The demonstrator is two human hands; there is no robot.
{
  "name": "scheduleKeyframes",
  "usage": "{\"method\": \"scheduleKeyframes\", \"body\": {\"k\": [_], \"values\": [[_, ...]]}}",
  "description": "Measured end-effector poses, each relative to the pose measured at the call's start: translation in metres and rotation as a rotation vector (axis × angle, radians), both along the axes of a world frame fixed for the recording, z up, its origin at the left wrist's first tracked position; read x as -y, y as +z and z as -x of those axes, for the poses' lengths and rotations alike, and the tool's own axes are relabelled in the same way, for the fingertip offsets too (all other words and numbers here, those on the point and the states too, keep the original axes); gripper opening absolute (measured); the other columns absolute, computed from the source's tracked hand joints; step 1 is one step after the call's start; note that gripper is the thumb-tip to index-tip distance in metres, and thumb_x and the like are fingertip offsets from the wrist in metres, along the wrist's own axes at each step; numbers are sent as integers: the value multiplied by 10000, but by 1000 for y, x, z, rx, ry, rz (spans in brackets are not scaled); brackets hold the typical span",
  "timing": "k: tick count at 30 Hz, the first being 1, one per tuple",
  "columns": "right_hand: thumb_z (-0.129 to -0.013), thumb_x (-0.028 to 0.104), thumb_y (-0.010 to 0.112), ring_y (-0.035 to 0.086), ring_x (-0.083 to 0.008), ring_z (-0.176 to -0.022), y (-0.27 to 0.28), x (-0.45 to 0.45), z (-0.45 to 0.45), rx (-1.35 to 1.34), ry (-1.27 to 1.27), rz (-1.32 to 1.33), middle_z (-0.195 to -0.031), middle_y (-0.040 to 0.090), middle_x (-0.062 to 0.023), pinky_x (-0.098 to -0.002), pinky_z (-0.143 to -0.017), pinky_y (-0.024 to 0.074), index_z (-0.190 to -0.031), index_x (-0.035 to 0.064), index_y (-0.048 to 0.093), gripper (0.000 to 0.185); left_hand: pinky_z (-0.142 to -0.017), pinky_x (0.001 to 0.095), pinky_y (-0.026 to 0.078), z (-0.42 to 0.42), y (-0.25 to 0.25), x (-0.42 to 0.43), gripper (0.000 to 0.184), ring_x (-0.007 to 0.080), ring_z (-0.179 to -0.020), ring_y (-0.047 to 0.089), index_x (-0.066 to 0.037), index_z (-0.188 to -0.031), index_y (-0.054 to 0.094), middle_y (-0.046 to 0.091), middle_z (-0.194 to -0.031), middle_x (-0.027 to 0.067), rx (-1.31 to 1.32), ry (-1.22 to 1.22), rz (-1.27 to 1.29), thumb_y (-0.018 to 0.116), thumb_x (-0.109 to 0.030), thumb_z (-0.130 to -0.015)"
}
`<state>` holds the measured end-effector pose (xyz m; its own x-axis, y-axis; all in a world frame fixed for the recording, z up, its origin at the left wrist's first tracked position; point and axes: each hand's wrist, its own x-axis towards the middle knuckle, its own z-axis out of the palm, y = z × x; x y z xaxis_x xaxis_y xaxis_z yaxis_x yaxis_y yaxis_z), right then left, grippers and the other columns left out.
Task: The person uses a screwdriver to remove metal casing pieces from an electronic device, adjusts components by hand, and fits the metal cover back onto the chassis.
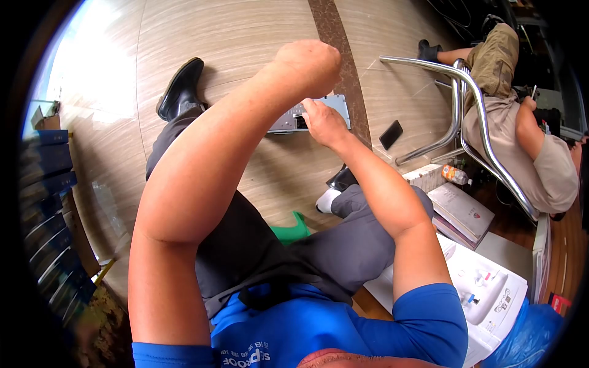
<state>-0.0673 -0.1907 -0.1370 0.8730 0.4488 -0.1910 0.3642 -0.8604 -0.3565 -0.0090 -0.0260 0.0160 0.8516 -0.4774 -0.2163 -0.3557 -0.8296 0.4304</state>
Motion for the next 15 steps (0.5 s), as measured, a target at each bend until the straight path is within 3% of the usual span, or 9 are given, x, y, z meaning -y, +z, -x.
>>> {"method": "scheduleKeyframes", "body": {"k": [4,10,13,15], "values": [[-914,70,462,639,-436,-900,-5,-1,4,156,75,-150,-967,631,-233,-521,-792,516,-1146,67,500,235,-807,411,556,-1,-3,-1,206,294,-969,690,-56,-979,736,718,-1028,130,-12,3,9,636,-197,-865],[-897,47,473,630,-438,-936,8,-6,0,-36,8,63,-1053,615,-242,-522,-818,508,-1216,75,493,320,-784,403,558,-1,-1,0,198,285,-952,695,-57,-969,739,721,-1009,127,-16,1,-4,640,-187,-859],[-899,41,463,634,-436,-927,6,-5,2,-14,-9,29,-1050,618,-240,-523,-812,510,-1238,90,496,344,-782,401,558,-2,-3,0,193,282,-954,695,-62,-981,740,722,-1014,124,-22,8,-1,639,-174,-860],[-913,81,487,640,-433,-905,0,-4,3,130,68,-154,-994,639,-226,-522,-795,515,-1222,99,506,311,-782,401,558,-2,-5,0,192,284,-951,696,-62,-981,739,722,-1014,123,-14,2,3,636,-171,-862]]}}
